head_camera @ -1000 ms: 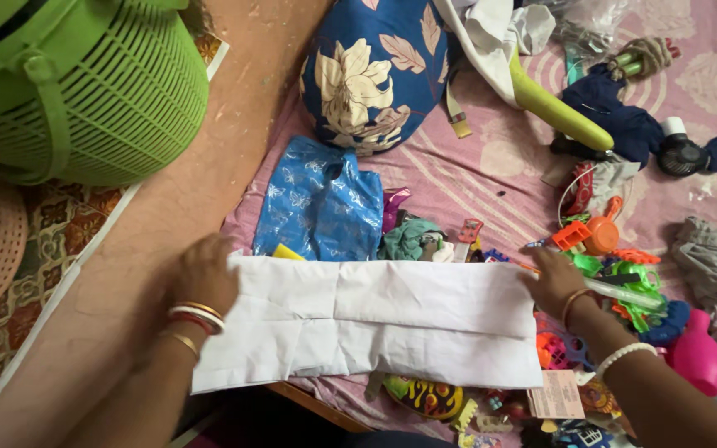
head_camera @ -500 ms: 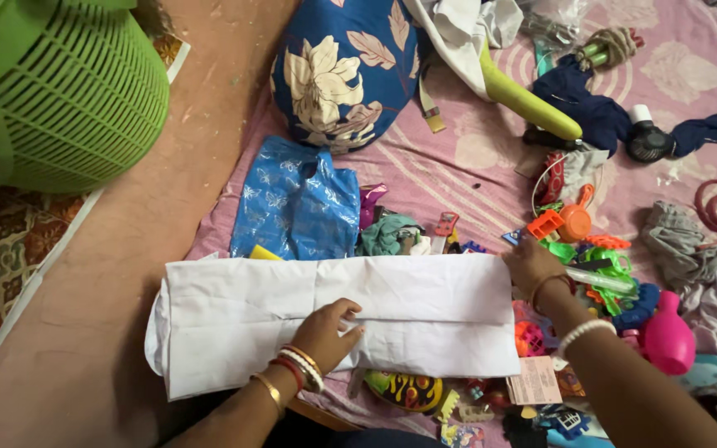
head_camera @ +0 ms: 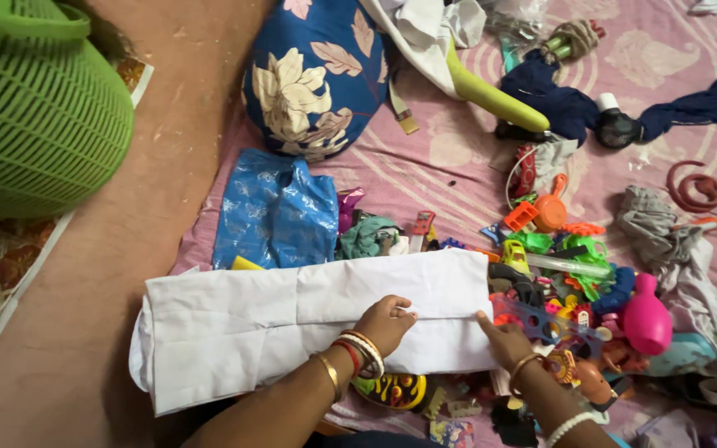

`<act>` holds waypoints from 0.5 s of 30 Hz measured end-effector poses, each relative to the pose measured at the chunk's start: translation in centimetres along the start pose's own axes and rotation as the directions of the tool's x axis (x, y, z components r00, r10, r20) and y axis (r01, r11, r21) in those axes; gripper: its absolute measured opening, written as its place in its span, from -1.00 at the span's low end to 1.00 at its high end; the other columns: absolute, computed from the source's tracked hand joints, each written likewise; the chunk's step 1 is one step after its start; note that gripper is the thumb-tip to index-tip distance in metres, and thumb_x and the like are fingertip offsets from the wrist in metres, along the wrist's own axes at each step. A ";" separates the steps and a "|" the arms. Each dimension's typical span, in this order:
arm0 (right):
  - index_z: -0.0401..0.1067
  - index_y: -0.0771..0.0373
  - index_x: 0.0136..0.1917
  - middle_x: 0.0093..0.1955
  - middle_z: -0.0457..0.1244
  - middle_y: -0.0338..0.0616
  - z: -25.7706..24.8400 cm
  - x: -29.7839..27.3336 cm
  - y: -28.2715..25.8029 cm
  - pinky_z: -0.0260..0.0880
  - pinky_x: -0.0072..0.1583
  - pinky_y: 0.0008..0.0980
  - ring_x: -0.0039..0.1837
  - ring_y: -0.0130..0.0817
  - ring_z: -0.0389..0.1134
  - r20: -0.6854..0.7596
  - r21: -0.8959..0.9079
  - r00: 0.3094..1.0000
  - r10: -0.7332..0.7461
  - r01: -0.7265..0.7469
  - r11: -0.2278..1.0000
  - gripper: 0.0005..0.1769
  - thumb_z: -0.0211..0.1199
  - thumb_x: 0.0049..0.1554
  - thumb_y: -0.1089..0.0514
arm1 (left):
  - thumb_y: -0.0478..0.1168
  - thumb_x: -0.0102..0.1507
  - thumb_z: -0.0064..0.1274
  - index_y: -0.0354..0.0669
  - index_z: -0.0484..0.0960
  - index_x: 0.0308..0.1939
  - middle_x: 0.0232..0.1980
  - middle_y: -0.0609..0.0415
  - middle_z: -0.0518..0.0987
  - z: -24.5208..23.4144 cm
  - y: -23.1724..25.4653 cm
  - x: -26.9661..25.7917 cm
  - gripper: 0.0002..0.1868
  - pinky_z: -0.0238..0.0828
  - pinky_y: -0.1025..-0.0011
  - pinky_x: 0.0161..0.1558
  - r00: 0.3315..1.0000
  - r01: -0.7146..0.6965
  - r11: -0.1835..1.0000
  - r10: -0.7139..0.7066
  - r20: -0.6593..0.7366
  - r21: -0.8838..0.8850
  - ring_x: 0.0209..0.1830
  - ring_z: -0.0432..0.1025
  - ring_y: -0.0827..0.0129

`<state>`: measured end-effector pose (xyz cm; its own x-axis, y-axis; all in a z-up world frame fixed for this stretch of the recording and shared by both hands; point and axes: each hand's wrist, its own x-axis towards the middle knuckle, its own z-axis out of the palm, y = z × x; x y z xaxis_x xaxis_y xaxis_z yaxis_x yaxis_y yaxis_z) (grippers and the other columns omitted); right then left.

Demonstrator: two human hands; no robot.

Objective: The person folds a white cloth, places it on a shelf, and kemudian gathers various small toys and plastic bags from a bed into a cardboard box.

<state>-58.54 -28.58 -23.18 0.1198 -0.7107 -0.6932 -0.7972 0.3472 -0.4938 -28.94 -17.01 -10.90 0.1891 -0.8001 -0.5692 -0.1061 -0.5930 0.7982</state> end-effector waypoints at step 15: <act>0.53 0.54 0.12 -0.09 0.38 -0.02 2.7 2.9 -1.3 0.38 -0.09 -0.13 -0.16 -0.21 0.39 0.139 0.609 0.988 0.062 -0.135 0.782 -0.44 0.46 0.08 -0.01 | 0.04 0.25 0.12 -0.08 0.31 0.41 0.28 -0.01 0.51 2.3 1.0 1.5 -0.30 0.56 0.12 -0.02 0.944 0.330 0.913 -0.319 0.087 -0.241 0.07 0.45 0.29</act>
<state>-55.60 -29.46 -25.99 0.1512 -0.5956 -0.7889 -0.2792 0.7399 -0.6121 -31.02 -19.05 -11.41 0.1271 -0.5742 -0.8088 0.2007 -0.7837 0.5878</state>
